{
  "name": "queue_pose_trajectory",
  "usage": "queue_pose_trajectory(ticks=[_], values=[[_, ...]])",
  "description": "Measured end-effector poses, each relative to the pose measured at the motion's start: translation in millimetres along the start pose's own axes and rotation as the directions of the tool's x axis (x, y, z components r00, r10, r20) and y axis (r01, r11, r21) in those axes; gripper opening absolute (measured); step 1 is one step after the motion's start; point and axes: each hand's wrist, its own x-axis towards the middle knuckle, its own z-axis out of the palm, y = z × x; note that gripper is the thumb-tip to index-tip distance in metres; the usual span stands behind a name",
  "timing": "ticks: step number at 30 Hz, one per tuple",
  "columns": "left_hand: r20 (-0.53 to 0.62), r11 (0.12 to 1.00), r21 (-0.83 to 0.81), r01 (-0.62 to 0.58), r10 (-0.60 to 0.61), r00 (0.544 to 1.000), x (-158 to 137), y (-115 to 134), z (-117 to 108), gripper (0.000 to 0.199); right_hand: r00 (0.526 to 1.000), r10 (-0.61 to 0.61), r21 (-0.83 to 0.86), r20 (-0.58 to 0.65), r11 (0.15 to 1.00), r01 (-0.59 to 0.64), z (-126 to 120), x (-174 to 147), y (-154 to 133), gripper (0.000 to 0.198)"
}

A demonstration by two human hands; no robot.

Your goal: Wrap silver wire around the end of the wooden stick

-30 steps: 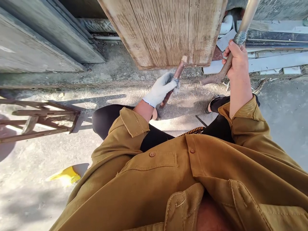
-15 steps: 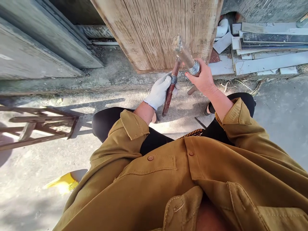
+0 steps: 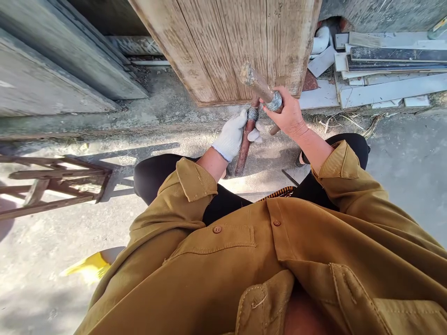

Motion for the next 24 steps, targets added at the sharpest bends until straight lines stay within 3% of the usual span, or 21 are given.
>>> queue_pose_trajectory(ticks=[9, 14, 18, 24], values=[[-0.015, 0.990, -0.128, 0.061, -0.064, 0.998, -5, 4, 8, 0.051, 0.993, 0.116, 0.022, 0.027, 0.993, -0.117, 5, 6, 3, 0.032], [-0.014, 0.980, -0.172, 0.095, -0.099, 0.995, -9, 5, 19, 0.053, 0.984, 0.163, 0.105, 0.066, 0.980, -0.169, 16, 10, 13, 0.039], [-0.025, 0.974, -0.205, 0.091, -0.098, 0.995, -9, 5, 26, 0.053, 0.967, 0.229, 0.194, 0.108, 0.950, -0.247, 23, 12, 19, 0.031], [-0.106, 0.987, -0.158, 0.022, -0.039, 0.994, -5, 3, 27, 0.050, 0.990, 0.139, 0.183, 0.021, 0.973, -0.140, 22, 13, 26, 0.036]])
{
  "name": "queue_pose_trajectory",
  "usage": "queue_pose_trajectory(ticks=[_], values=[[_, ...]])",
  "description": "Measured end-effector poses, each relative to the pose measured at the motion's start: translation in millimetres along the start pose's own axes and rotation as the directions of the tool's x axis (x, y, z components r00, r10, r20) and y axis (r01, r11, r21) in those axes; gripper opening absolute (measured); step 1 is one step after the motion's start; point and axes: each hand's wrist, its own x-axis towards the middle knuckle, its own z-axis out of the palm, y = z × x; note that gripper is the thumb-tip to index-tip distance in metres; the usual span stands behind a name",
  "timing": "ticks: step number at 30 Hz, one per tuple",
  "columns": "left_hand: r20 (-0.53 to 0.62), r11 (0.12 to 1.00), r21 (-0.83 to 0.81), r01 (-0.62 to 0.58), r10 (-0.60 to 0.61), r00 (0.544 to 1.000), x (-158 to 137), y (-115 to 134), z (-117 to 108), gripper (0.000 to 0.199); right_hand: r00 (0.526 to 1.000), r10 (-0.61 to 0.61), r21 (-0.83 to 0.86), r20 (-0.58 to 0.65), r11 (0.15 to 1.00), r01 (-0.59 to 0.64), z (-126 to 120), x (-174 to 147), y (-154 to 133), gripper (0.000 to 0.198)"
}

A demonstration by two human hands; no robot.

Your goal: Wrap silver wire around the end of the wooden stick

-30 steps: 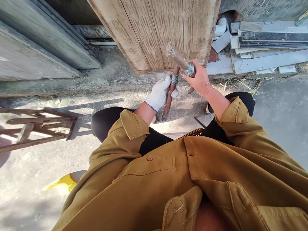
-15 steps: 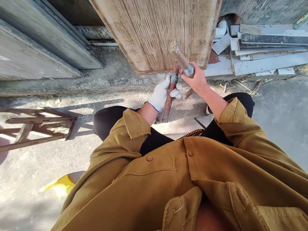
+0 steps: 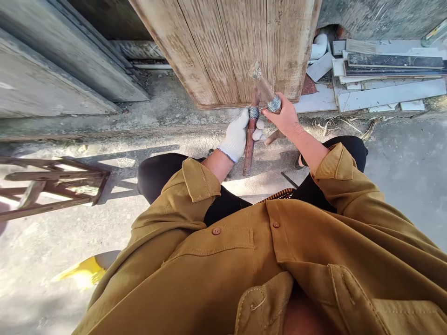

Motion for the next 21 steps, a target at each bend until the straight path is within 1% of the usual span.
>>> queue_pose_trajectory(ticks=[3, 6, 8, 10, 11, 12, 13, 15, 17, 18, 19, 20, 21], values=[[-0.009, 0.995, 0.075, -0.061, 0.062, 0.998, 6, -4, -5, 0.048, 0.999, 0.044, 0.032, 0.004, 0.999, -0.044, 1, -4, -2, 0.039], [-0.029, 0.975, 0.177, -0.136, 0.143, 0.989, 17, -10, -14, 0.047, 0.995, 0.092, -0.002, 0.025, 0.996, -0.092, 0, -11, -9, 0.038], [-0.017, 0.946, 0.256, -0.199, 0.210, 0.978, 26, -14, -23, 0.045, 0.995, 0.085, -0.053, 0.044, 0.995, -0.082, -3, -16, -15, 0.039], [0.035, 0.886, 0.371, -0.277, 0.284, 0.958, 36, -16, -33, 0.046, 0.997, 0.053, -0.088, 0.059, 0.995, -0.047, -7, -19, -21, 0.039], [0.066, 0.832, 0.458, -0.314, 0.320, 0.945, 40, -16, -38, 0.048, 0.997, 0.037, -0.088, 0.061, 0.996, -0.032, -10, -20, -24, 0.039], [0.097, 0.756, 0.558, -0.344, 0.352, 0.931, 43, -14, -42, 0.049, 0.998, 0.027, -0.082, 0.057, 0.996, -0.023, -14, -19, -27, 0.038], [0.126, 0.657, 0.660, -0.364, 0.380, 0.916, 45, -12, -47, 0.050, 0.999, 0.021, -0.075, 0.047, 0.997, -0.017, -18, -18, -29, 0.037], [0.196, 0.412, 0.837, -0.361, 0.391, 0.899, 47, -5, -53, 0.050, 1.000, 0.007, -0.086, 0.020, 0.996, -0.006, -29, -13, -31, 0.037], [0.274, 0.149, 0.931, -0.335, 0.322, 0.906, 45, 3, -56, 0.047, 1.000, -0.011, -0.139, -0.004, 0.990, 0.011, -41, -6, -31, 0.038], [0.314, 0.035, 0.942, -0.334, 0.263, 0.912, 42, 7, -57, 0.045, 1.000, -0.022, -0.168, -0.002, 0.986, 0.021, -48, -2, -29, 0.040], [0.355, -0.052, 0.935, -0.352, 0.200, 0.913, 40, 10, -58, 0.045, 1.000, -0.026, -0.191, 0.000, 0.981, 0.026, -54, 1, -26, 0.040], [0.395, -0.102, 0.918, -0.384, 0.145, 0.907, 37, 13, -58, 0.047, 1.000, -0.026, -0.206, 0.002, 0.978, 0.026, -60, 5, -22, 0.040], [0.435, -0.108, 0.899, -0.424, 0.107, 0.894, 34, 15, -59, 0.050, 1.000, -0.021, -0.214, 0.004, 0.977, 0.022, -65, 8, -18, 0.039]])
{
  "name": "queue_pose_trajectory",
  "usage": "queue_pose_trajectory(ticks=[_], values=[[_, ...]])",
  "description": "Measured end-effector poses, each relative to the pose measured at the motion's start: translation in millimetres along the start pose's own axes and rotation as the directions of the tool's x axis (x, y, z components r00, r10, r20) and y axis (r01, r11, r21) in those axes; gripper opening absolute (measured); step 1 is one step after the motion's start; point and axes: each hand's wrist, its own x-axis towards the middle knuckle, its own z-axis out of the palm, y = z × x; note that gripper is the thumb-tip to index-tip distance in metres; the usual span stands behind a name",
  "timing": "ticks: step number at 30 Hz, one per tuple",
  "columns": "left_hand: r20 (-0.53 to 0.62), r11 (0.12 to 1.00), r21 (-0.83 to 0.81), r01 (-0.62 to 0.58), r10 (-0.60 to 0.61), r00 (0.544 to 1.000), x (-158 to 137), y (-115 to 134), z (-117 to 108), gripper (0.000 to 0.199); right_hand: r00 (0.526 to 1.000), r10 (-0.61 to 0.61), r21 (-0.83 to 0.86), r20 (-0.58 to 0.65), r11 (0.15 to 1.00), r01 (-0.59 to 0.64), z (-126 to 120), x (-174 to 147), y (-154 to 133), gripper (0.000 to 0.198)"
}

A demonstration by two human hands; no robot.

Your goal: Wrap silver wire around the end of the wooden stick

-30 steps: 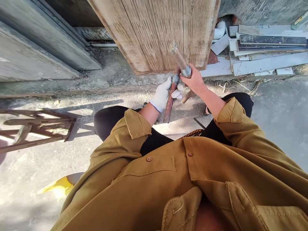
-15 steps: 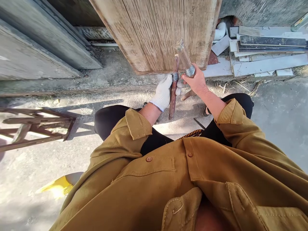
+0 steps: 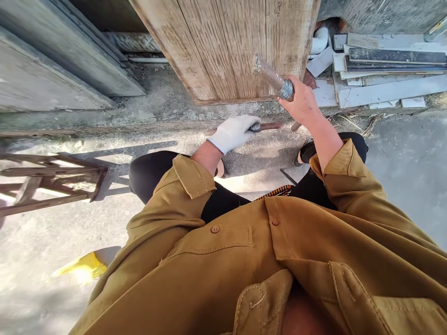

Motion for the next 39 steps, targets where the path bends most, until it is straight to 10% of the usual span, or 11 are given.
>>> queue_pose_trajectory(ticks=[3, 9, 14, 23, 28, 34, 39], values=[[-0.051, 0.978, -0.200, -0.063, 0.054, 0.997, -7, 3, -5, 0.061, 0.999, 0.036, 0.010, 0.007, 0.999, -0.036, -8, 5, 16, 0.034], [-0.230, 0.685, -0.728, -0.013, -0.226, 0.947, -6, 7, -6, 0.040, 0.982, 0.176, 0.077, 0.066, 0.980, -0.181, -23, 1, 18, 0.031], [-0.235, 0.505, -0.863, -0.026, -0.355, 0.905, -1, -5, 1, 0.037, 0.967, 0.139, 0.318, 0.215, 0.926, -0.203, -41, -14, 0, 0.026], [-0.261, 0.983, -0.137, 0.120, -0.152, 0.953, 7, -42, 3, 0.027, 0.940, 0.004, 0.443, 0.342, 0.881, -0.165, -45, -36, -30, 0.040], [0.049, 0.923, 0.386, -0.012, -0.007, 0.999, 5, -36, 8, 0.041, 0.985, 0.078, 0.513, 0.154, 0.846, -0.147, -48, -22, -12, 0.035], [0.007, 0.917, 0.360, -0.172, 0.182, 0.983, -5, -69, 23, 0.047, 0.950, 0.310, 0.461, -0.050, 0.850, -0.253, -52, 1, 27, 0.046], [0.107, 0.899, 0.438, -0.028, -0.021, 0.994, -11, -98, 29, 0.037, 0.962, 0.189, 0.394, 0.197, 0.883, -0.254, -28, -5, 22, 0.037]])
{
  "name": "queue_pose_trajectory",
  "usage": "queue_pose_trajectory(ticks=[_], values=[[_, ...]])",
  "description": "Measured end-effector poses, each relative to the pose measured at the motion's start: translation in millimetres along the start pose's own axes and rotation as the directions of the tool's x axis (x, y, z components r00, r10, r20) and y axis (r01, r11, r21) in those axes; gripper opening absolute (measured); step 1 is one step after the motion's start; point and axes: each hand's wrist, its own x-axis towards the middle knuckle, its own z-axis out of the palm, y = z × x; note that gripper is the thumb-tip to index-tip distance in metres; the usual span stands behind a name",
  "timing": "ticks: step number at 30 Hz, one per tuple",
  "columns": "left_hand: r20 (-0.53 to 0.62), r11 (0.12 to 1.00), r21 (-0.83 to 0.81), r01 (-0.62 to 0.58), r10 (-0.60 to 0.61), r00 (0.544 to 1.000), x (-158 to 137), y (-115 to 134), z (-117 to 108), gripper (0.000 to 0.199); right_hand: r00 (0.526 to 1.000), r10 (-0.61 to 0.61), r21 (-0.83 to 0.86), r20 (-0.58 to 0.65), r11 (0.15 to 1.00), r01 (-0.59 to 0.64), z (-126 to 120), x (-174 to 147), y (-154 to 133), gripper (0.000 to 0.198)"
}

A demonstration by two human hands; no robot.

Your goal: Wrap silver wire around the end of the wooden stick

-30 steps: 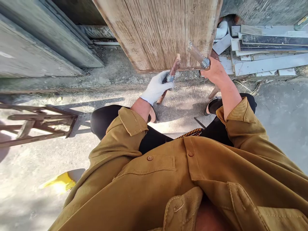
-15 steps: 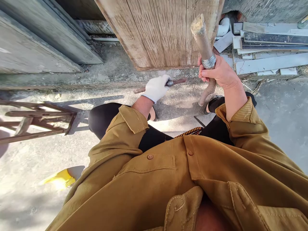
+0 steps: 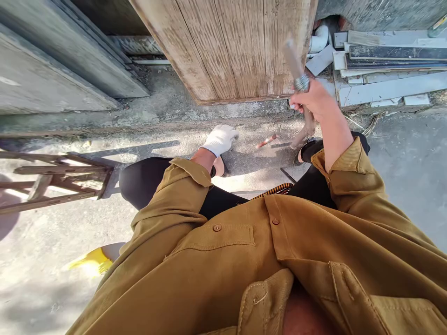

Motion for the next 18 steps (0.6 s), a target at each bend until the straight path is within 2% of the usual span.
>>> queue_pose_trajectory(ticks=[3, 5, 6, 7, 9, 10, 11, 13, 15, 18], values=[[0.067, 0.997, -0.052, 0.056, -0.052, 0.996, -1, 8, -4, 0.038, 0.989, 0.017, -0.259, 0.147, 0.966, 0.022, 25, -1, 9, 0.037], [0.021, 0.966, -0.251, 0.066, -0.063, 0.998, 3, 24, -11, 0.040, 0.979, 0.002, -0.350, 0.201, 0.934, 0.070, 39, -1, 16, 0.034], [-0.042, 0.915, -0.399, 0.048, -0.071, 0.997, 7, 35, -15, 0.044, 0.974, -0.007, -0.364, 0.228, 0.927, 0.092, 44, 0, 18, 0.032], [-0.117, 0.825, -0.564, -0.005, -0.074, 0.990, 13, 47, -19, 0.050, 0.968, -0.015, -0.362, 0.252, 0.926, 0.109, 49, 0, 19, 0.031], [-0.220, 0.554, -0.812, -0.183, -0.001, 0.976, 27, 71, -30, 0.071, 0.960, -0.043, -0.335, 0.278, 0.932, 0.139, 54, 0, 14, 0.029], [-0.249, 0.421, -0.875, -0.238, 0.031, 0.968, 35, 83, -36, 0.080, 0.959, -0.067, -0.328, 0.277, 0.931, 0.159, 55, 0, 9, 0.029], [-0.258, 0.333, -0.909, -0.251, 0.025, 0.966, 42, 93, -43, 0.083, 0.959, -0.096, -0.333, 0.267, 0.925, 0.185, 55, 0, 2, 0.029], [-0.218, 0.226, -0.949, -0.218, 0.023, 0.976, 52, 107, -60, 0.077, 0.957, -0.163, -0.369, 0.241, 0.896, 0.246, 50, 0, -14, 0.030], [-0.198, 0.183, -0.962, -0.202, 0.043, 0.979, 54, 113, -78, 0.072, 0.949, -0.195, -0.397, 0.247, 0.873, 0.282, 42, 0, -31, 0.032], [-0.139, 0.097, -0.984, -0.151, 0.126, 0.982, 47, 107, -105, 0.068, 0.953, -0.142, -0.351, 0.267, 0.907, 0.234, 28, 4, -52, 0.031]])
